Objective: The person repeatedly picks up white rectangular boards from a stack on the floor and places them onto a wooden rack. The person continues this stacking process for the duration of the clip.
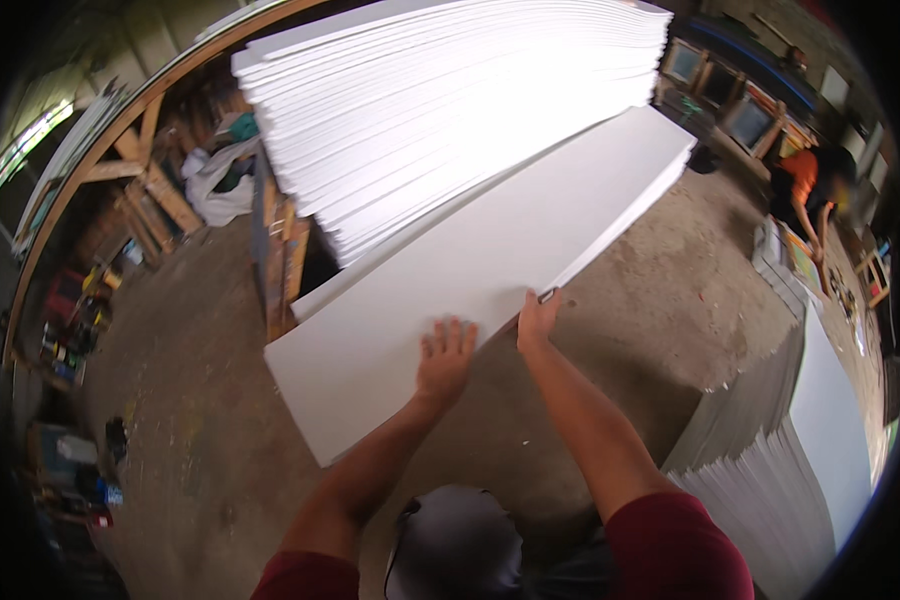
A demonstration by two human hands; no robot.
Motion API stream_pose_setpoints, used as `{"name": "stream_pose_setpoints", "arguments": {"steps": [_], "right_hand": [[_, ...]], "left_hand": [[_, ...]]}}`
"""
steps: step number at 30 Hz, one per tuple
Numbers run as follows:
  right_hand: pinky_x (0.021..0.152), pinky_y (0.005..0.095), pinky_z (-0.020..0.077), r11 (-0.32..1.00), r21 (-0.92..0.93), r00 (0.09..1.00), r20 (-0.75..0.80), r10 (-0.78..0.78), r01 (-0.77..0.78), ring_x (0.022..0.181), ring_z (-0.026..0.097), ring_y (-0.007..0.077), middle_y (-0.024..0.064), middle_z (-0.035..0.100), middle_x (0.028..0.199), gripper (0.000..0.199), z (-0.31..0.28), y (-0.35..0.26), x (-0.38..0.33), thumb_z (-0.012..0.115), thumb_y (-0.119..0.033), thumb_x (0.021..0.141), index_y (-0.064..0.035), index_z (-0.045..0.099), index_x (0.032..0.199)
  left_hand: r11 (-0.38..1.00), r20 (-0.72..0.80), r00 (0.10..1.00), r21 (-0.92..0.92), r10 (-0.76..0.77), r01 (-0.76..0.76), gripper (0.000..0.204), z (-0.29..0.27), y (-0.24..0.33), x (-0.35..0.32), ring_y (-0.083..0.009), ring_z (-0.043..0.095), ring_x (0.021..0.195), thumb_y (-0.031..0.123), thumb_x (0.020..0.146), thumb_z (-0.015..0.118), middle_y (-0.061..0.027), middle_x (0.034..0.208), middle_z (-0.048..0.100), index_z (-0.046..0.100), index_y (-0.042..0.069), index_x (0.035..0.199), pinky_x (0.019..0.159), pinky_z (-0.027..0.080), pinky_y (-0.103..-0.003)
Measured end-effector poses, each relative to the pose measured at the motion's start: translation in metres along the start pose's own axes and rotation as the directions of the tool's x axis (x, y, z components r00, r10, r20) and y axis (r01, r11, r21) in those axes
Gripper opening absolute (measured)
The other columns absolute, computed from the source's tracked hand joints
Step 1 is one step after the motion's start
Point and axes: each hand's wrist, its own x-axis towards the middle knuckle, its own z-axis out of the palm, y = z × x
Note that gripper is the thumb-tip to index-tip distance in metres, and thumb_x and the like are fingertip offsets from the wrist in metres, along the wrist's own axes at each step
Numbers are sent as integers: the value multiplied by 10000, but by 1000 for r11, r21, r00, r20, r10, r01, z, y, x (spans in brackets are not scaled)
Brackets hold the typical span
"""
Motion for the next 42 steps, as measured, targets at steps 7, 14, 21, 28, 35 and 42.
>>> {"name": "stream_pose_setpoints", "arguments": {"steps": [7,14,21,28,35,42], "right_hand": [[686,422,623,980,124,981,137,137,-155,1002,737,327,269,614,1393,727,3,-45,-75,646,-194,1079,-40,284,1691],[817,425,636,972,86,955,220,197,-220,1161,712,401,326,597,1458,747,4,-76,-33,629,-226,1079,38,278,1683],[810,441,627,996,-62,986,149,72,-64,1148,699,339,266,609,1443,837,49,9,-49,694,-223,1065,-76,220,1739],[1161,479,491,977,1,947,248,205,-212,1388,609,455,327,596,1517,892,39,-20,-40,709,-284,1023,16,235,1717],[1058,519,559,942,-327,964,217,157,-79,1170,724,453,314,741,1238,914,34,-43,-29,677,-348,1025,48,215,1706],[835,526,637,913,-393,936,269,228,-110,731,773,389,236,783,956,894,23,-80,-35,665,-338,1029,53,228,1704]], "left_hand": [[995,-70,996,-71,59,-64,699,-18,-17,15,-474,345,1612,128,1049,555,-215,1747,351,338,153,1713,1235,390,-660],[1000,-53,999,30,-1,2,718,-16,-75,-46,-443,368,1609,126,1039,554,-192,1750,362,335,204,1718,1232,410,-638],[998,-96,995,-66,9,-15,742,3,-84,-32,-463,332,1619,117,994,586,-198,1756,366,378,181,1704,1280,334,-623],[944,182,955,-191,-236,270,755,-39,-128,-71,-432,304,1637,436,1031,710,-205,1741,395,424,181,1681,1313,272,-586],[364,89,671,-784,-736,504,851,32,-181,-110,-453,145,1674,401,1117,593,-302,1794,164,181,-22,1730,1347,169,-547],[290,90,610,-820,-787,495,777,66,-169,-100,-448,86,1687,333,1159,504,-293,1817,59,127,-21,1739,1356,149,-493]]}}
